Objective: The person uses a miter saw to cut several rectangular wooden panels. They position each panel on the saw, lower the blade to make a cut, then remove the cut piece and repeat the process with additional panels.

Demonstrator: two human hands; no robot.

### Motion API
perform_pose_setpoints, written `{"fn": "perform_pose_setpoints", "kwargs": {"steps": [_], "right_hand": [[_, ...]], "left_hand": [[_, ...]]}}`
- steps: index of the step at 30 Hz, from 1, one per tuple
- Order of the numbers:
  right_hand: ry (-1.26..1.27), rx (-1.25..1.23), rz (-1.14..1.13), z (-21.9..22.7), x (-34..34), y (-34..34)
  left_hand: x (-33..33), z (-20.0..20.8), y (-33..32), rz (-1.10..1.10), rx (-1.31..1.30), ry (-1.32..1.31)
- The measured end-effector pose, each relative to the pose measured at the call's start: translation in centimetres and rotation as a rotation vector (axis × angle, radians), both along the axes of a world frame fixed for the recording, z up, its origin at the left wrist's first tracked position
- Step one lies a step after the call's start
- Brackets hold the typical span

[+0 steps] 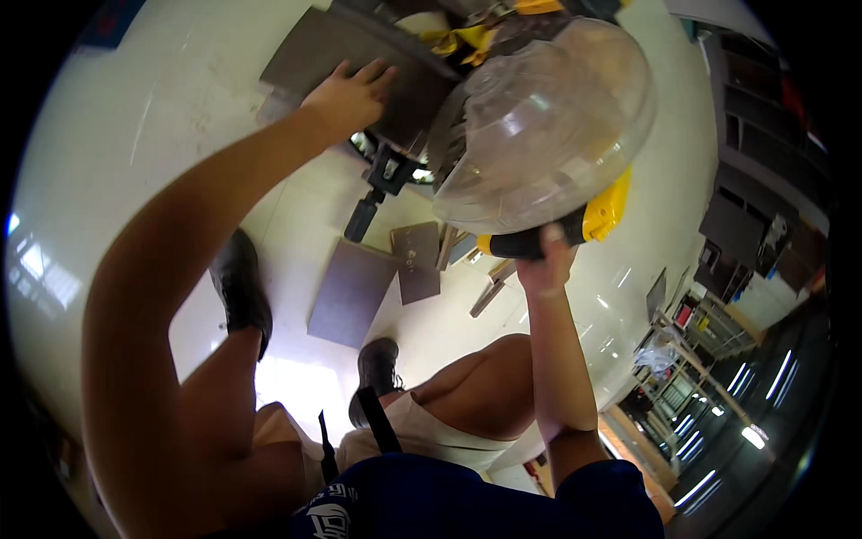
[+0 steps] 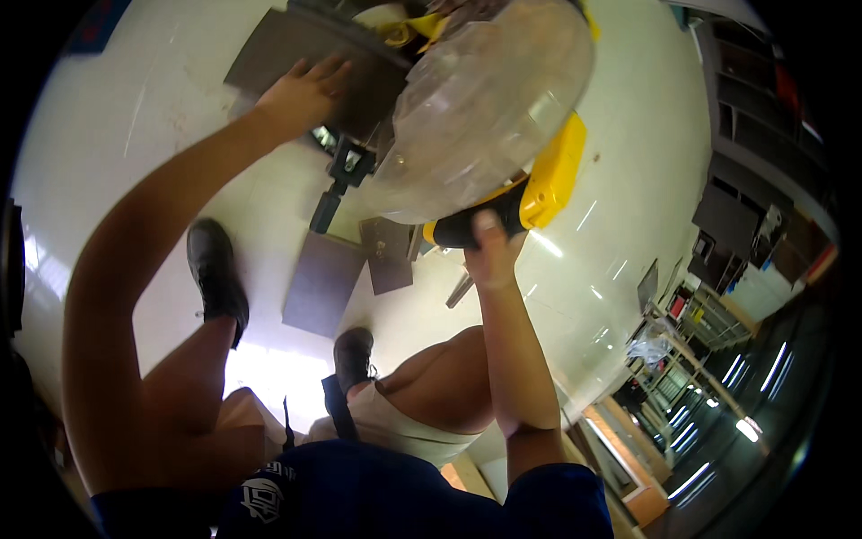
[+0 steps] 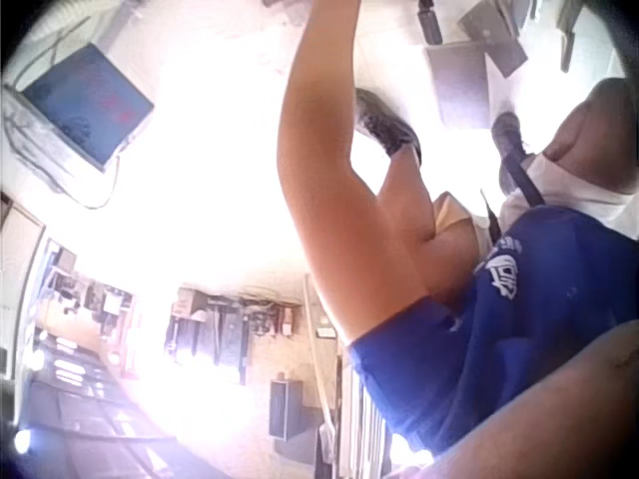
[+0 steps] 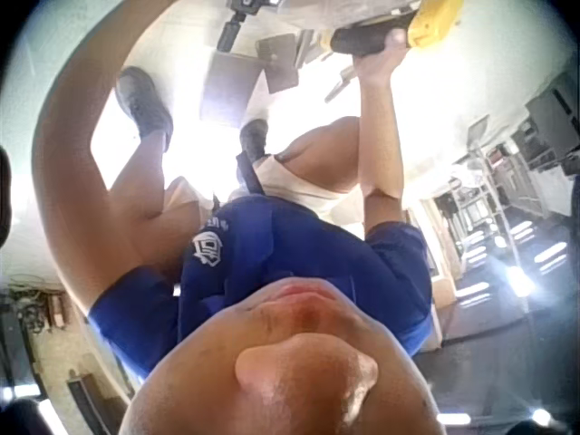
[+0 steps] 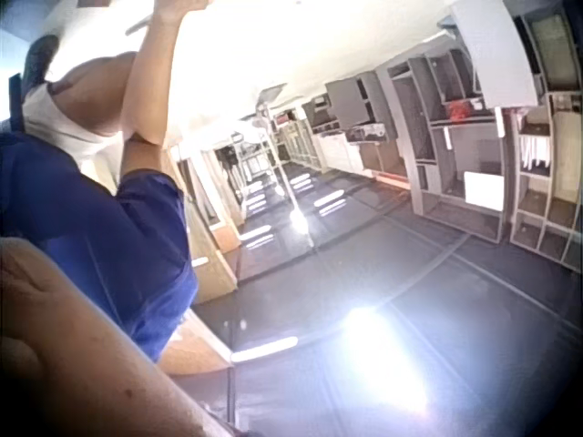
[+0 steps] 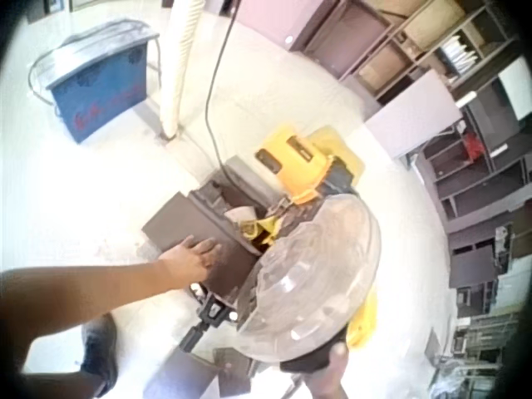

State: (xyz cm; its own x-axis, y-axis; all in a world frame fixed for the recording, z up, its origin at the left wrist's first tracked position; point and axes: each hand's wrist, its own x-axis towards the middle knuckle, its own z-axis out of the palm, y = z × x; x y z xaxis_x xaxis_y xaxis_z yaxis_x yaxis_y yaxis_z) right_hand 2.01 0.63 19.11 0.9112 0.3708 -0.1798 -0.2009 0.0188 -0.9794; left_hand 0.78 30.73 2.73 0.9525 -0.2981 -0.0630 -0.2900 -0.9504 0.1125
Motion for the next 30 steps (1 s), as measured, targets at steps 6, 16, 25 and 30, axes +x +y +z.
{"fn": "perform_pose_setpoints", "kwargs": {"steps": [6, 16, 25, 30], "right_hand": [[0.137, -0.028, -0.39, 9.4, 7.7, 5.5], [0.374, -0.11, -0.064, 17.8, 23.2, 5.7], [0.431, -0.307, -0.124, 16.3, 26.2, 6.4], [0.433, -0.269, -0.197, 16.6, 25.7, 7.6]], "left_hand": [[0.4, 0.6, -0.2, -0.011, 0.005, 0.114], [0.8, 1.7, -0.3, -0.042, -0.035, 0.123], [0.6, 1.6, 0.1, -0.076, 0.023, 0.165], [0.5, 2.0, 0.6, -0.081, 0.045, 0.204]]}}
